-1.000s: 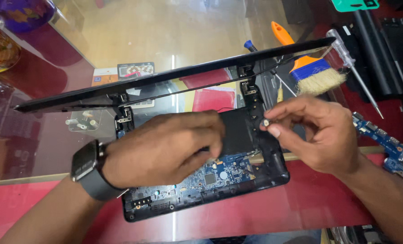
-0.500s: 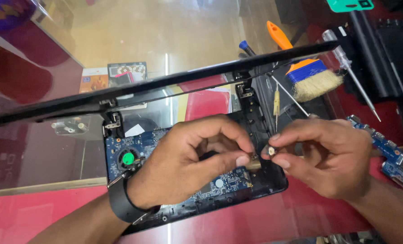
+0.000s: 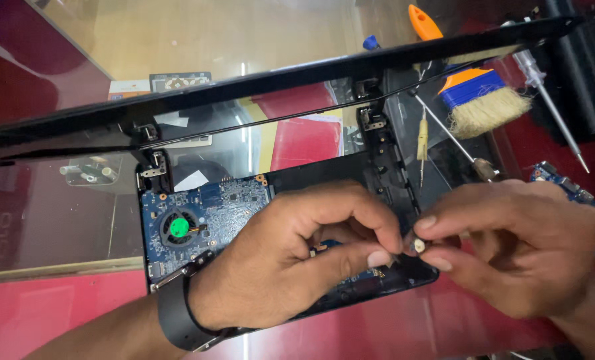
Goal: The person handles a small cylindrical electronic component and places it onto a circuit board inside an open laptop chassis. They then peel a black adhesive strip from the board and press it down, working with their hands throughout the clip.
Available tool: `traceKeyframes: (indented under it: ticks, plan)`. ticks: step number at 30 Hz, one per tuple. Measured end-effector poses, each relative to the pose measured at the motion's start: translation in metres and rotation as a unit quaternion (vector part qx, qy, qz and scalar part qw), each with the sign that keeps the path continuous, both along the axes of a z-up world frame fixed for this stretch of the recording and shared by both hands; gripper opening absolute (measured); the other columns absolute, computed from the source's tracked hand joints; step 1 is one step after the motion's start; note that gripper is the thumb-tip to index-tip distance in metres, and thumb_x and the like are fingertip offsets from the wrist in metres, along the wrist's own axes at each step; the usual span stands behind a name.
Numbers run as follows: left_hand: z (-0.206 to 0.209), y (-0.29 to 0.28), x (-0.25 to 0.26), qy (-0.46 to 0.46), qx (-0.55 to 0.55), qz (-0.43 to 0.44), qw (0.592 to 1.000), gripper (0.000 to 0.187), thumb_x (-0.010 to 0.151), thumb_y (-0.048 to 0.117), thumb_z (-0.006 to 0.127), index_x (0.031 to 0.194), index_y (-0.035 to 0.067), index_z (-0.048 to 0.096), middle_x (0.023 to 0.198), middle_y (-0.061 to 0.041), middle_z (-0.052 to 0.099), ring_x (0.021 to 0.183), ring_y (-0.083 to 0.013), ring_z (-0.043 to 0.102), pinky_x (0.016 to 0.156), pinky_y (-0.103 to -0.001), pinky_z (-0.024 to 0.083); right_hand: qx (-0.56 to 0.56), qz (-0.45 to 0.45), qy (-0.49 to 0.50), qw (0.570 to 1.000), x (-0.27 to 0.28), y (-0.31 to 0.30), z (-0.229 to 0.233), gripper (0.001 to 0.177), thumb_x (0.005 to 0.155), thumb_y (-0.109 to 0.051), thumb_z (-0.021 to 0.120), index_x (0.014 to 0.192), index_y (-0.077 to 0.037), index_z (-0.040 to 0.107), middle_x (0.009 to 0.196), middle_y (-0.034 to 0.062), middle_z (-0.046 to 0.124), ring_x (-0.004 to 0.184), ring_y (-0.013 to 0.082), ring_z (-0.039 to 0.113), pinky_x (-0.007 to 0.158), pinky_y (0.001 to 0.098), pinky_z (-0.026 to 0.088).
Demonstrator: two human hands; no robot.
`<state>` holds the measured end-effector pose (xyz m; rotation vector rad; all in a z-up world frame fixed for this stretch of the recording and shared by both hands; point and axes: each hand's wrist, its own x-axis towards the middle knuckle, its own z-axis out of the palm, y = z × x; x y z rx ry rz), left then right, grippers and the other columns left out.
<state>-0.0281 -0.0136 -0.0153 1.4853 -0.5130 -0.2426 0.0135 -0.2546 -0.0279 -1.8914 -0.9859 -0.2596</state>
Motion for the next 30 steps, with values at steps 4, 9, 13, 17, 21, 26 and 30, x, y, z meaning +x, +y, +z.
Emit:
traceKeyframes:
  ticks: [4,9,13,17,21,26,30]
  plan:
    - [-0.001,0.002,0.0,-0.001,-0.007,-0.015,1.0,0.006,0.101,0.008,0.062,0.105,0.01,0.065,0.101,-0.003,0.065,0.094,-0.0135,0.068,0.088,-0.025,0.06,-0.029,0.039,-0.044,0.998,0.005,-0.008,0.0,0.023,0.073,-0.008,0.08,0.093,-0.004,0.07,0.076,0.006,0.078,0.057,0.011,0.076,0.054,0.0186,0.061]
    - [-0.003,0.001,0.001,0.016,-0.013,-0.026,0.999,0.005,0.101,0.009,0.062,0.105,0.009,0.066,0.101,-0.002,0.064,0.093,-0.0124,0.067,0.088,-0.025,0.059,-0.097,0.04,-0.091,0.99,0.003,-0.013,0.002,0.024,0.077,-0.017,0.082,0.098,-0.017,0.07,0.081,-0.0023,0.08,0.059,0.0074,0.074,0.062,0.0188,0.063]
    - [-0.006,0.001,0.0,0.057,-0.049,-0.039,0.996,0.007,0.101,0.009,0.063,0.107,0.007,0.066,0.102,-0.003,0.066,0.096,-0.0114,0.066,0.092,-0.024,0.058,-0.105,0.05,-0.103,0.988,0.004,-0.016,0.0,0.027,0.077,-0.016,0.084,0.099,-0.017,0.069,0.087,-0.0046,0.08,0.065,0.0099,0.077,0.06,0.0213,0.063]
    - [-0.005,0.001,0.001,0.079,-0.067,-0.05,0.993,0.007,0.101,0.009,0.063,0.108,0.007,0.066,0.103,-0.003,0.067,0.098,-0.0127,0.068,0.095,-0.025,0.059,-0.089,0.062,-0.108,0.988,0.002,-0.017,-0.001,0.026,0.08,-0.014,0.083,0.102,-0.017,0.069,0.09,-0.0058,0.077,0.058,0.0119,0.07,0.054,0.0255,0.055]
    - [-0.007,0.002,0.001,0.086,-0.084,-0.061,0.991,0.009,0.103,0.012,0.062,0.109,0.008,0.066,0.105,-0.003,0.066,0.1,-0.0131,0.067,0.097,-0.027,0.058,-0.142,0.082,-0.098,0.982,0.004,-0.019,0.0,0.018,0.082,-0.015,0.077,0.1,-0.017,0.071,0.097,-0.0122,0.075,0.045,0.0158,0.055,0.046,0.0308,0.045]
    - [-0.007,0.002,0.002,0.088,-0.077,-0.072,0.991,0.008,0.103,0.013,0.062,0.109,0.009,0.066,0.107,-0.002,0.065,0.102,-0.0124,0.066,0.098,-0.026,0.057,-0.106,0.072,-0.131,0.983,0.0,-0.015,0.006,0.024,0.083,-0.016,0.08,0.104,-0.018,0.069,0.096,-0.0086,0.076,0.061,0.0125,0.07,0.056,0.0279,0.056]
    - [-0.007,0.003,0.002,0.076,-0.062,-0.077,0.992,0.009,0.103,0.014,0.061,0.108,0.008,0.066,0.107,-0.004,0.064,0.1,-0.0122,0.065,0.095,-0.025,0.056,-0.121,0.095,-0.166,0.974,0.003,-0.016,0.01,0.029,0.085,-0.019,0.08,0.11,-0.018,0.064,0.095,-0.0055,0.08,0.065,0.0122,0.073,0.062,0.0267,0.061]
